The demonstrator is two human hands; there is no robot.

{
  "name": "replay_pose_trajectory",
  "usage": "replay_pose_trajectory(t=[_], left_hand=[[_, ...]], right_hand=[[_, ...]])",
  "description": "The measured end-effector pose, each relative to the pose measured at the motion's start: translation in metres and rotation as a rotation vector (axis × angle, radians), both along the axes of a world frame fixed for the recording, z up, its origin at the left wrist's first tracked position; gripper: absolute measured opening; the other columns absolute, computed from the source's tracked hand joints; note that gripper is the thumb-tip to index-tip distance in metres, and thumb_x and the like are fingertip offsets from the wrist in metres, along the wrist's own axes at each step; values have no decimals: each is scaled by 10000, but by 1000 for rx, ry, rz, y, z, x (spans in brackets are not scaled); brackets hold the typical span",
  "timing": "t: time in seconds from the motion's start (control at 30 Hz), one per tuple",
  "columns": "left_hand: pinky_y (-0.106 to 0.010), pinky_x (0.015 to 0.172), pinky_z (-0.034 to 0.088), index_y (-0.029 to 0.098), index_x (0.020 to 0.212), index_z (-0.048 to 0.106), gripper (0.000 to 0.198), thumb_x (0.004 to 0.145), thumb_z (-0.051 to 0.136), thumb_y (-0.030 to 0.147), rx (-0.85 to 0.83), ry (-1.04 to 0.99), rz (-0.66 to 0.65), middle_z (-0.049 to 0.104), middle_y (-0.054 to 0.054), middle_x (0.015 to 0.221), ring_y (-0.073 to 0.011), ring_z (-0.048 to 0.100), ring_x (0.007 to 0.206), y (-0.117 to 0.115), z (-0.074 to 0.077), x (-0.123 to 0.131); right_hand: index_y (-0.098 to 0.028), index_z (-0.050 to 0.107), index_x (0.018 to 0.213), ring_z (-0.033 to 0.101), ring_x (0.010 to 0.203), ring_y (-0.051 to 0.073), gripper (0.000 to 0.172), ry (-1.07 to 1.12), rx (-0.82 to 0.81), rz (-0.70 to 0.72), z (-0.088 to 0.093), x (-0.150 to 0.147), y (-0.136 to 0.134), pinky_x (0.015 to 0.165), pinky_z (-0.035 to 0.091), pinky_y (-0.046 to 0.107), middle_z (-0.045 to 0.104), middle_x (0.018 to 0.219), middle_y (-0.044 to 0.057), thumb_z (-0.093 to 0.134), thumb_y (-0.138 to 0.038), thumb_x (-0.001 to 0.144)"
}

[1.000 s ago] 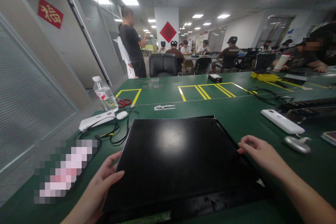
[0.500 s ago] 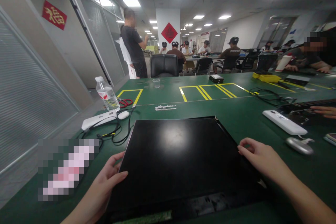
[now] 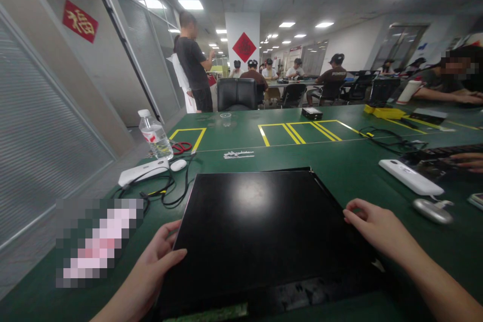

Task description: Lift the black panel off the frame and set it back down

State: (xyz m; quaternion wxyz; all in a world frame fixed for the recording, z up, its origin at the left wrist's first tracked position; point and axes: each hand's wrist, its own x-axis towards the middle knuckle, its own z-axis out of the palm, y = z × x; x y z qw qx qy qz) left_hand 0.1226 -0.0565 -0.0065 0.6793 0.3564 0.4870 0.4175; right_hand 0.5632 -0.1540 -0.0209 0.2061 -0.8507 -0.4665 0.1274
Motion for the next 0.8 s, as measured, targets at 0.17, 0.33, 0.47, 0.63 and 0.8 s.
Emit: replay_pose_trajectory(t=[0.17,0.33,0.47,0.63,0.8], left_hand=[[-456,831,593,305,1290,563,793,583,888,151,12,-51,-8,774,-78,1147,-353,747,961,1,0,0],[-459,874,578,283,1314,578,765,617,872,162,10,-70,-29,787,-86,1108,-363,737,984,2,-1,-2],[-478,918,555,297,1311,602,724,641,860,208,33,-72,-29,772,-93,1162,-392,684,1098,2,0,-4],[-423,1066,447,261,1234,684,628,635,871,286,208,116,-89,657,-89,1370,-387,518,1312,14,-11,-21],[-510,1149,308,324,1248,661,531,746,751,471,548,496,-179,471,-35,1532,-355,373,1420,32,-39,-43]], right_hand=[[-264,649,808,639,619,222,267,-2,-12,0,0,1,0,587,408,339,733,715,23,487,-476,810],[-261,650,820,643,636,228,283,16,-18,9,0,2,0,604,413,349,737,729,28,474,-482,816],[-259,648,821,639,633,225,286,23,-34,11,1,1,1,612,412,354,733,727,28,468,-482,817],[-254,662,794,617,573,209,274,39,3,8,1,1,2,578,403,344,731,700,29,487,-464,800],[-252,677,770,620,566,207,289,58,55,26,1,2,2,552,401,331,733,685,25,501,-481,780]])
